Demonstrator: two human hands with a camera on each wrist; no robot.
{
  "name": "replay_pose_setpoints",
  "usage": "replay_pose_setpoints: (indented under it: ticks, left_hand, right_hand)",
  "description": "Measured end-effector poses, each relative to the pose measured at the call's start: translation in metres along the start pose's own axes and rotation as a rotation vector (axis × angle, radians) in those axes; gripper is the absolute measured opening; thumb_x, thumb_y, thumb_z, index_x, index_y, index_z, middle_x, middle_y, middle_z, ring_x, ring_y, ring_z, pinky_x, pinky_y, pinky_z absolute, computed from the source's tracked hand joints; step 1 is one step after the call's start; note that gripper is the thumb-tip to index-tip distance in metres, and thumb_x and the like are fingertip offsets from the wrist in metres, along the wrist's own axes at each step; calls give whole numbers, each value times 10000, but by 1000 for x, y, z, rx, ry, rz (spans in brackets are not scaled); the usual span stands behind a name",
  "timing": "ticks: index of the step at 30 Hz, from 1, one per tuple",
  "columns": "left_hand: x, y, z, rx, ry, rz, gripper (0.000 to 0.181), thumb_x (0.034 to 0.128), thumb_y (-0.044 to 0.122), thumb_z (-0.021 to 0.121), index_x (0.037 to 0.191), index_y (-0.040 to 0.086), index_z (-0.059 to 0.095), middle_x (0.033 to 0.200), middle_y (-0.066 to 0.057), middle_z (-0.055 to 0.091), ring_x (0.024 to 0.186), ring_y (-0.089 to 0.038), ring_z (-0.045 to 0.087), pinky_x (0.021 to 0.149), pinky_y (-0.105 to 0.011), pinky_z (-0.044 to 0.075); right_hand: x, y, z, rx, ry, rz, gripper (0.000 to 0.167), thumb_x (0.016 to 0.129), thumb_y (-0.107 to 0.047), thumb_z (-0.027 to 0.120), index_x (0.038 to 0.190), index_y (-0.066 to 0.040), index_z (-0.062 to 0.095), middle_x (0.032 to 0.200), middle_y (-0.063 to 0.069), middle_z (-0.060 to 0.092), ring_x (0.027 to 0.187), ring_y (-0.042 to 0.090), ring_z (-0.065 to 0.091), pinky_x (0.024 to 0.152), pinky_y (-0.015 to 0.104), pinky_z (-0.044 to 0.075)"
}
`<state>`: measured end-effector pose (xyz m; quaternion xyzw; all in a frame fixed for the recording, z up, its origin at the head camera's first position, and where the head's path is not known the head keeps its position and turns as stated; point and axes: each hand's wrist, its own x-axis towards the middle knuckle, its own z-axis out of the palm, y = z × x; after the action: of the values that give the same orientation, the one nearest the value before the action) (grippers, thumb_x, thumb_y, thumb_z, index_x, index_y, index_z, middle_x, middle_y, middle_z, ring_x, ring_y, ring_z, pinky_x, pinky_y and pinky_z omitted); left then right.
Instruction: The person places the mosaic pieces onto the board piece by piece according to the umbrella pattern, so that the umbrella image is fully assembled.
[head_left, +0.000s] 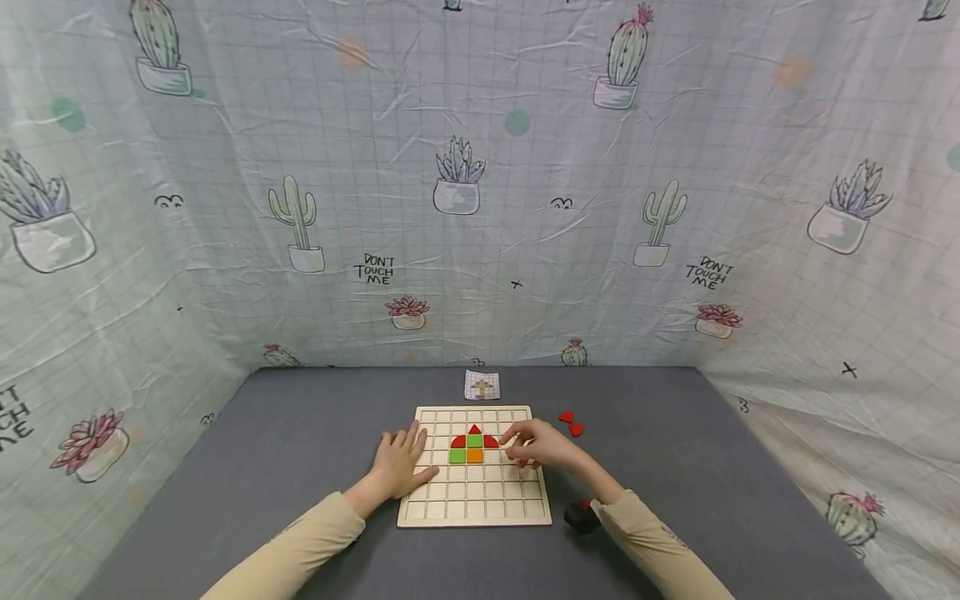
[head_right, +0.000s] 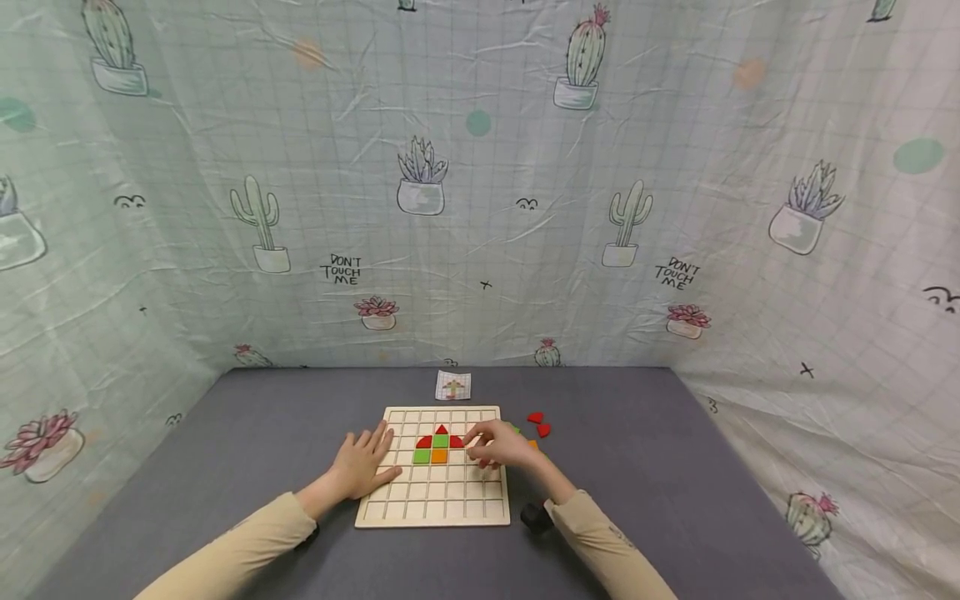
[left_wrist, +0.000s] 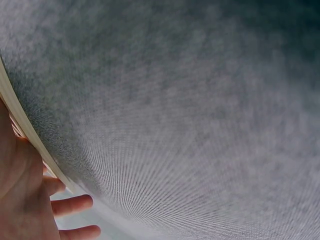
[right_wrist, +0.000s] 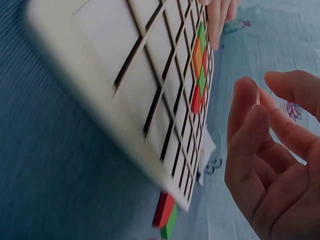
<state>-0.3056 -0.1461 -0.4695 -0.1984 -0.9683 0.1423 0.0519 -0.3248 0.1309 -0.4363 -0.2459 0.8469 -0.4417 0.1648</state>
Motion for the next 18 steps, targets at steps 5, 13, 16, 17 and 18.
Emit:
replay_pose_setpoints:
  ticks: [5,13,16,17,18]
  left_hand:
    - [0,-1,-2,6,-5,4,710,870,604,329,1348,82,389,1405,-114,366,1138,-270,443,869,-498,337]
    - [1,-2,1,16,0,10,718,867,611,322,1349,83,389,1407,-116,364,1145,-269,444,872,-497,341]
    - [2,-2,3,17,-4,12,724,866,614,320,1351,82,385,1408,-117,362,1146,-270,443,871,-497,342]
    - [2,-2,3,17,-8,11,725,867,615,316,1355,83,380,1412,-117,358,1151,-270,441,874,-496,341]
    - [2,-2,4,17,-12,11,726,867,616,312,1357,84,376,1414,-116,354,1155,-269,439,876,-496,339]
  right_hand:
    - [-12,10,-12,-51,-2,-50,266,863,-141,571,1073,20,595,817,196,645,665,342,618,509,377,483]
    - [-35,29,-27,-105,36,-60,266,863,-129,569,1066,40,595,764,197,614,603,282,582,493,289,455]
    - [-42,38,-32,-129,55,-55,256,854,-137,586,1051,26,605,783,176,638,588,238,589,482,260,441]
    - [-45,42,-34,-134,59,-54,252,854,-134,586,1048,25,606,794,174,644,589,225,593,484,256,443]
    - [-47,45,-36,-133,61,-52,251,856,-134,584,1046,29,605,803,177,646,594,217,590,491,256,444]
